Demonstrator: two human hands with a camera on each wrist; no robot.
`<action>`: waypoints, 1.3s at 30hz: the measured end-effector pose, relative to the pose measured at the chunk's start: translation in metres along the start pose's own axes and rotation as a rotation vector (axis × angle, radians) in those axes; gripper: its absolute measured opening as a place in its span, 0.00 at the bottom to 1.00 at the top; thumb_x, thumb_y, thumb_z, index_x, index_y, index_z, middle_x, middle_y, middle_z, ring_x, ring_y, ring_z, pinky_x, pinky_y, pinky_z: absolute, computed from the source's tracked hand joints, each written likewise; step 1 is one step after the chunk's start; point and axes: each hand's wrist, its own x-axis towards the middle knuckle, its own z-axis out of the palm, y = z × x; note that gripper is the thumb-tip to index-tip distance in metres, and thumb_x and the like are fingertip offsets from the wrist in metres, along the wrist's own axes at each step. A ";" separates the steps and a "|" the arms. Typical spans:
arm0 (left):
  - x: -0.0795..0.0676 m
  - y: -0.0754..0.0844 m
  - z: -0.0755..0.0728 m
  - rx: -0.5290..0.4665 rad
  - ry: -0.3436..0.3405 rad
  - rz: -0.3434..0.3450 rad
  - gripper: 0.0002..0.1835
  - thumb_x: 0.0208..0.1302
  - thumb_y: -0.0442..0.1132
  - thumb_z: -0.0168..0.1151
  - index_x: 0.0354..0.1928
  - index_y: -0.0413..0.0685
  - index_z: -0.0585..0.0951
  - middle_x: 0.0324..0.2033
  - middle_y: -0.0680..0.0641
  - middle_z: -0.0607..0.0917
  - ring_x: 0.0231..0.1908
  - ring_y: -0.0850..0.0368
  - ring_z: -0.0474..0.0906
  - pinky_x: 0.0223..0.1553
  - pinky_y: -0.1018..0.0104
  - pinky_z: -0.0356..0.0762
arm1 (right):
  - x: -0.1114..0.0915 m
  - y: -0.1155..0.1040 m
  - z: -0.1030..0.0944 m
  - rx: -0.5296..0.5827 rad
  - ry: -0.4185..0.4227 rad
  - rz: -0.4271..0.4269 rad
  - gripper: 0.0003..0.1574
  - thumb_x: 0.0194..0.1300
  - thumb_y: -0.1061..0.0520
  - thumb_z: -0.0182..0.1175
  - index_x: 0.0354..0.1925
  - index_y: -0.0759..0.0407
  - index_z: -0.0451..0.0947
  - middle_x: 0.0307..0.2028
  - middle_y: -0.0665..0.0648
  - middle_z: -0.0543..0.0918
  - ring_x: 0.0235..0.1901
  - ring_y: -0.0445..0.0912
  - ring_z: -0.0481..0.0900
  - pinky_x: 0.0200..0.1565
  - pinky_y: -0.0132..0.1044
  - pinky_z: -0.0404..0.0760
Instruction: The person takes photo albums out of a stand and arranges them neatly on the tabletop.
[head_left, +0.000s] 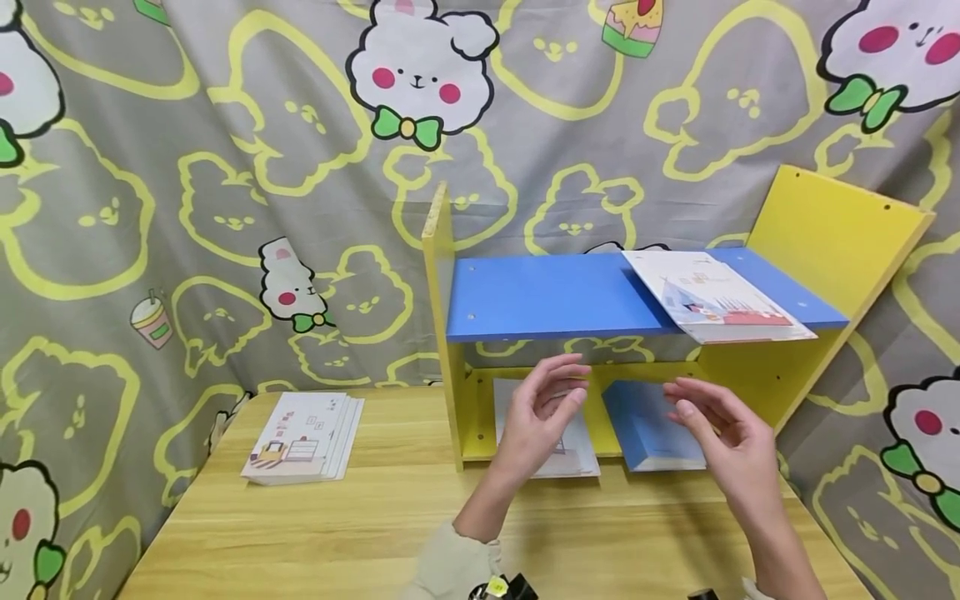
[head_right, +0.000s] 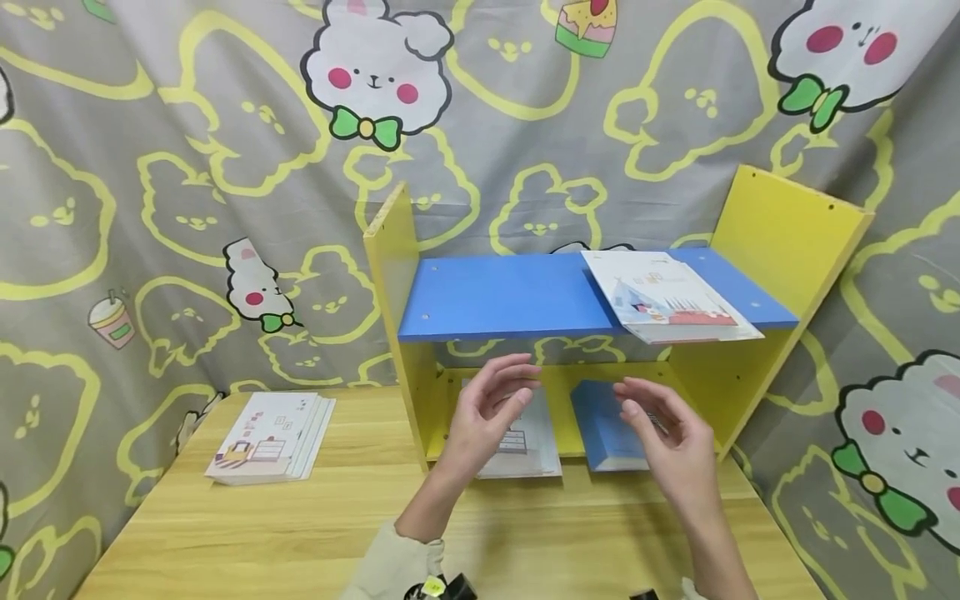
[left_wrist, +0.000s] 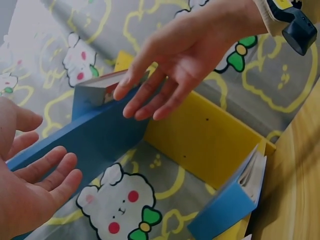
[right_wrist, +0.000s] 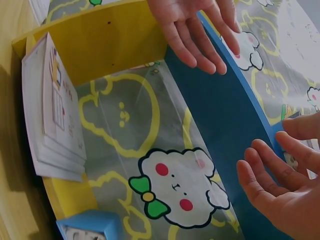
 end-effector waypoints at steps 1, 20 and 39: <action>0.000 0.000 0.002 -0.004 -0.001 -0.002 0.22 0.74 0.30 0.59 0.67 0.45 0.75 0.57 0.40 0.82 0.57 0.42 0.80 0.59 0.56 0.80 | 0.000 0.000 -0.002 -0.007 0.008 0.007 0.21 0.71 0.72 0.59 0.60 0.78 0.74 0.52 0.66 0.85 0.47 0.45 0.87 0.48 0.37 0.85; 0.010 -0.007 0.027 -0.043 -0.035 0.004 0.22 0.75 0.30 0.58 0.69 0.43 0.73 0.60 0.33 0.81 0.58 0.35 0.80 0.60 0.56 0.80 | 0.000 -0.003 -0.026 0.009 0.148 0.006 0.19 0.70 0.74 0.59 0.57 0.81 0.76 0.50 0.66 0.86 0.45 0.47 0.88 0.46 0.34 0.86; 0.034 -0.002 0.042 0.001 -0.078 0.017 0.21 0.77 0.32 0.56 0.68 0.42 0.73 0.58 0.32 0.82 0.55 0.55 0.83 0.59 0.61 0.80 | 0.013 -0.017 -0.042 -0.007 0.309 -0.012 0.19 0.70 0.71 0.60 0.58 0.78 0.77 0.52 0.63 0.87 0.47 0.46 0.87 0.44 0.31 0.85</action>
